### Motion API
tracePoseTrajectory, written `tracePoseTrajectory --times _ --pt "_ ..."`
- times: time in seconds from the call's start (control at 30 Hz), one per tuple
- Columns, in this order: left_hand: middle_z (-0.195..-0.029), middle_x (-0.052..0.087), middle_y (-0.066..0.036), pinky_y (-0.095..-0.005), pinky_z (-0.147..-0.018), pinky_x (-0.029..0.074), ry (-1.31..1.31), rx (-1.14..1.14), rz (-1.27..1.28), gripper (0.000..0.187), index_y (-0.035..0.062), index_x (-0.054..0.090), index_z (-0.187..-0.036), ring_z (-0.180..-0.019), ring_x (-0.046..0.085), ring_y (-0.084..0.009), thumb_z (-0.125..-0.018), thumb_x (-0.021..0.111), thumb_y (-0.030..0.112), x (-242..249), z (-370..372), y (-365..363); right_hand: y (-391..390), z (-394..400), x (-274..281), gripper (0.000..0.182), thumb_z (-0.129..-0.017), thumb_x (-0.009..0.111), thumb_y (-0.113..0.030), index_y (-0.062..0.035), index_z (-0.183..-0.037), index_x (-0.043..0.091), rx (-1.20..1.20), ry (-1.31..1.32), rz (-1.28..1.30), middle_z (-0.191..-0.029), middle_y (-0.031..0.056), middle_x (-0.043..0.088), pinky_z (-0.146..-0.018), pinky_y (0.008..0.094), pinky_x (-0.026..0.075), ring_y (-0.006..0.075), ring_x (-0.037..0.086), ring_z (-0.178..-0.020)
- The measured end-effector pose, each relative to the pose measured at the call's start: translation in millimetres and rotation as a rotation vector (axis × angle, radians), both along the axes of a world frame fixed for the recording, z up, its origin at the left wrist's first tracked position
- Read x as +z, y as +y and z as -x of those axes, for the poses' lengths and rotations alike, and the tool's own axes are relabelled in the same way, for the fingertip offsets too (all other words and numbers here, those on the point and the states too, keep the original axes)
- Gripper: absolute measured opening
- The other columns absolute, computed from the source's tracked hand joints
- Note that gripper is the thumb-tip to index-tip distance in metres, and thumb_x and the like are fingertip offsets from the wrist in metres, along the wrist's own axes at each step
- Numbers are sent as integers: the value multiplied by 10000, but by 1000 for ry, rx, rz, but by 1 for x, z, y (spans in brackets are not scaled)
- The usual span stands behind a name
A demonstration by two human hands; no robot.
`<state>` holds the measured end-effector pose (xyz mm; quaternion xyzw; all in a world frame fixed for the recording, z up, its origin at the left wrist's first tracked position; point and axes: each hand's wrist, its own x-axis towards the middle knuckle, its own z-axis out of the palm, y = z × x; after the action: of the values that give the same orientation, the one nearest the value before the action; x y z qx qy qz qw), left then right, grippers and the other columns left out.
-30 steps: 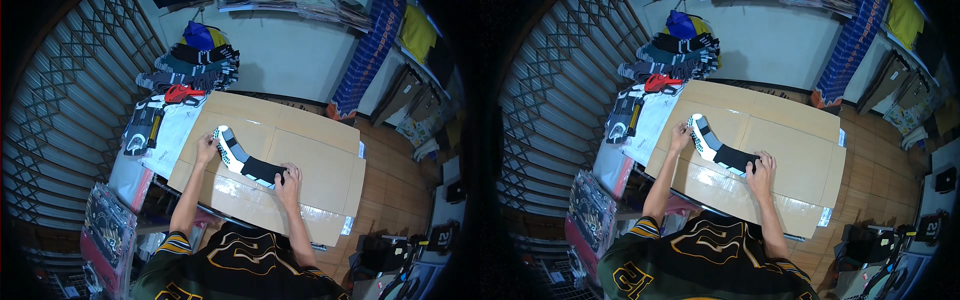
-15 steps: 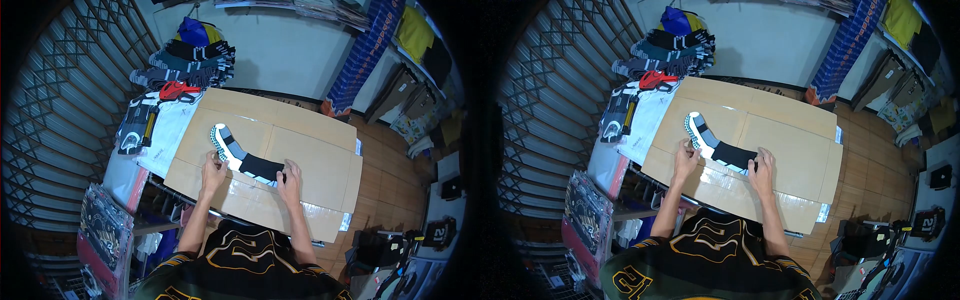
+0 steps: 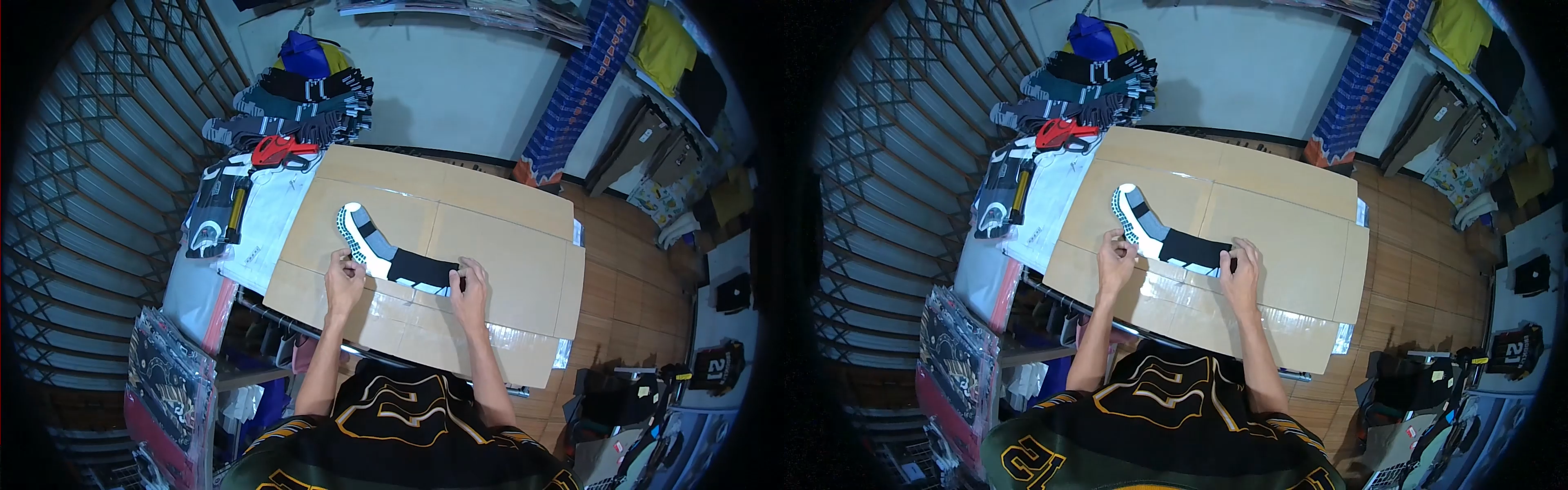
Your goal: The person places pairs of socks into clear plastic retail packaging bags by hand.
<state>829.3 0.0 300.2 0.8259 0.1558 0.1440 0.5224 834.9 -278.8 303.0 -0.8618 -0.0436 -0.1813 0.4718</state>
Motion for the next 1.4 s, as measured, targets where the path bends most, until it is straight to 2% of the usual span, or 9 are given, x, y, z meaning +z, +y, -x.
tracePoseTrajectory --times 0.07,0.37,0.57,0.67,0.87,1.0,1.07,1.17,1.4 --pt "-810 705 -95 -306 -654 548 -2 5 78 460 -52 538 -1284 -716 691 -151 -876 733 35 -1 -1 1 0 -1 2 157 -920 694 -97 32 -857 631 -12 17 -43 -1246 237 665 -1103 489 417 422 554 -1271" --pt "-819 708 -111 -318 -705 562 123 -59 -41 528 -54 546 -1288 -756 696 -185 -846 789 102 20 -7 12 8 -1 -1 140 -895 725 -62 28 -897 616 -97 -49 -11 -1183 238 682 -1031 476 470 415 604 -1178" --pt "-1065 687 -164 -327 -765 557 44 -3 -1 587 -90 542 -1335 -862 676 -193 -857 798 135 10 -42 37 13 1 2 181 -867 758 -46 13 -956 612 -167 -61 7 -1142 225 689 -992 457 491 402 623 -1125" --pt "-1081 693 -169 -331 -783 564 -78 -20 -30 590 -92 538 -1348 -878 687 -213 -866 791 137 3 -68 50 12 1 4 195 -863 763 -45 10 -986 621 -157 -65 33 -1140 221 690 -985 453 497 404 628 -1110" --pt "-986 714 -145 -345 -801 566 81 -84 -34 643 -69 587 -1311 -879 694 -215 -788 841 207 -32 -112 79 37 9 23 225 -845 767 -57 12 -1030 658 -295 -131 115 -1144 194 699 -1004 465 483 383 632 -1127" --pt "-966 715 -127 -325 -787 549 22 -181 17 552 -24 607 -1280 -819 674 -203 -804 820 158 -41 -118 78 76 14 30 221 -833 765 -60 -1 -1028 680 -227 -141 181 -1187 190 681 -1002 467 473 376 619 -1131" --pt "-958 715 -120 -317 -781 543 -23 -193 93 526 -12 611 -1272 -813 666 -195 -811 813 143 -38 -117 73 98 13 26 231 -820 762 -61 -14 -1038 700 17 -63 115 -1211 183 647 -984 456 465 367 595 -1136" --pt "-945 713 -106 -306 -765 531 -10 -203 167 501 -20 601 -1284 -830 651 -167 -859 801 156 -25 -109 66 125 4 22 262 -822 771 -102 -27 -1069 727 134 42 93 -1206 176 636 -964 462 447 357 581 -1119" --pt "-939 708 -87 -281 -718 501 -145 -190 249 367 -47 624 -1257 -806 614 -121 -988 705 189 -21 -103 64 145 -8 22 455 -801 809 -180 -41 -1225 722 67 223 336 -1181 170 610 -941 477 413 336 542 -1141"
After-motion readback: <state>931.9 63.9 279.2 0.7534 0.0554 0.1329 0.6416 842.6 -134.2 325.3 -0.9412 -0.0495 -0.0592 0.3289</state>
